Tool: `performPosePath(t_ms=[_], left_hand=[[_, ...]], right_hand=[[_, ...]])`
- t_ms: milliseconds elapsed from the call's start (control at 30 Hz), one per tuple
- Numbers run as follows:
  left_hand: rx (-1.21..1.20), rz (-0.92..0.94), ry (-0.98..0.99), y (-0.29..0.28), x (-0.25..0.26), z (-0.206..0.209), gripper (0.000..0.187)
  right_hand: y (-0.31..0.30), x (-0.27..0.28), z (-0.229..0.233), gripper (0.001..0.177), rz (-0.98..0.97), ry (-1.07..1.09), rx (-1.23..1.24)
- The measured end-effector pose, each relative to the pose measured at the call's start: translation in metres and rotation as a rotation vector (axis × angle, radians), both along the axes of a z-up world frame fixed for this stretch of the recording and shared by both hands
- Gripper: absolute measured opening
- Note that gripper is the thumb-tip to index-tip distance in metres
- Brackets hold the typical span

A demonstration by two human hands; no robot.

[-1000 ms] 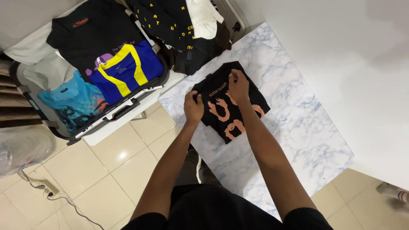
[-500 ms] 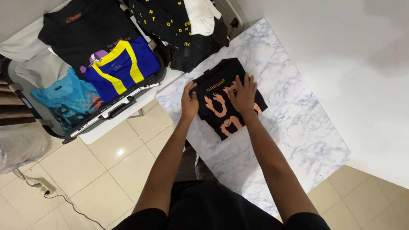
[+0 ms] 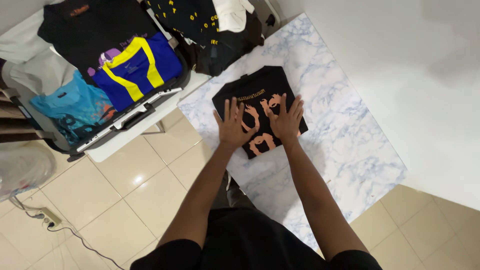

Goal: The person folds a black shirt by hand on a table, smoothing the fabric, folding the sleeves inward, and then folding the body into a small rectangle before placing it back in the suitcase.

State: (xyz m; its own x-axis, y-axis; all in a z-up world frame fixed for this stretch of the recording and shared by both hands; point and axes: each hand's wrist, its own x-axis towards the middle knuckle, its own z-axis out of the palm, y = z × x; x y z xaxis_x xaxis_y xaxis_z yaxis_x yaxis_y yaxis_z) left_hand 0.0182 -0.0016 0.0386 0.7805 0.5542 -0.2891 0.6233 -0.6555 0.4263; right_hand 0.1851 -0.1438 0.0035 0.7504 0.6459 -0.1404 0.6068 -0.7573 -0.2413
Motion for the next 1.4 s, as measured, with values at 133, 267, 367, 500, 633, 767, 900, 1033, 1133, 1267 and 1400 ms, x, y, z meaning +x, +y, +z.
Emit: performPosePath(t_ms=[133, 267, 367, 500, 633, 767, 900, 1033, 1133, 1267, 1400], left_hand=[[0.024, -0.101, 0.080, 0.021, -0.003, 0.004, 0.129], [0.008, -0.158, 0.073, 0.017, -0.006, -0.014, 0.128], [0.145, -0.159, 0.029, 0.001, -0.014, -0.030, 0.115], [0.143, -0.275, -0.270, -0.031, -0.046, -0.023, 0.083], [-0.083, -0.360, -0.326, -0.046, -0.083, 0.008, 0.072], [-0.050, -0.429, -0.377, -0.062, -0.111, -0.007, 0.065], [0.114, -0.389, -0.439, -0.070, -0.111, -0.042, 0.043], [0.165, -0.340, -0.463, -0.076, -0.123, -0.053, 0.033], [0.061, -0.237, -0.474, -0.077, -0.131, -0.044, 0.026], [-0.057, -0.160, -0.476, -0.078, -0.138, -0.025, 0.026], [-0.088, -0.067, -0.412, -0.073, -0.143, -0.006, 0.027]], right_hand=[[-0.021, -0.021, -0.010, 0.089, -0.086, -0.063, -0.048], [-0.036, -0.047, -0.024, 0.089, -0.147, -0.086, -0.039], [-0.046, -0.066, -0.026, 0.090, -0.137, -0.139, 0.013], [-0.072, -0.082, -0.013, 0.085, -0.039, -0.143, 0.020], [-0.091, -0.086, 0.017, 0.073, 0.220, -0.071, 0.236], [-0.122, -0.096, 0.035, 0.066, 0.435, 0.050, 0.253], [-0.134, -0.100, 0.026, 0.068, 0.452, -0.025, 0.111], [-0.147, -0.098, 0.012, 0.052, 0.436, -0.119, 0.167], [-0.163, -0.102, 0.019, 0.045, 0.422, -0.149, 0.262], [-0.164, -0.098, 0.036, 0.035, 0.372, -0.052, 0.334], [-0.157, -0.090, 0.045, 0.036, 0.223, 0.077, 0.358]])
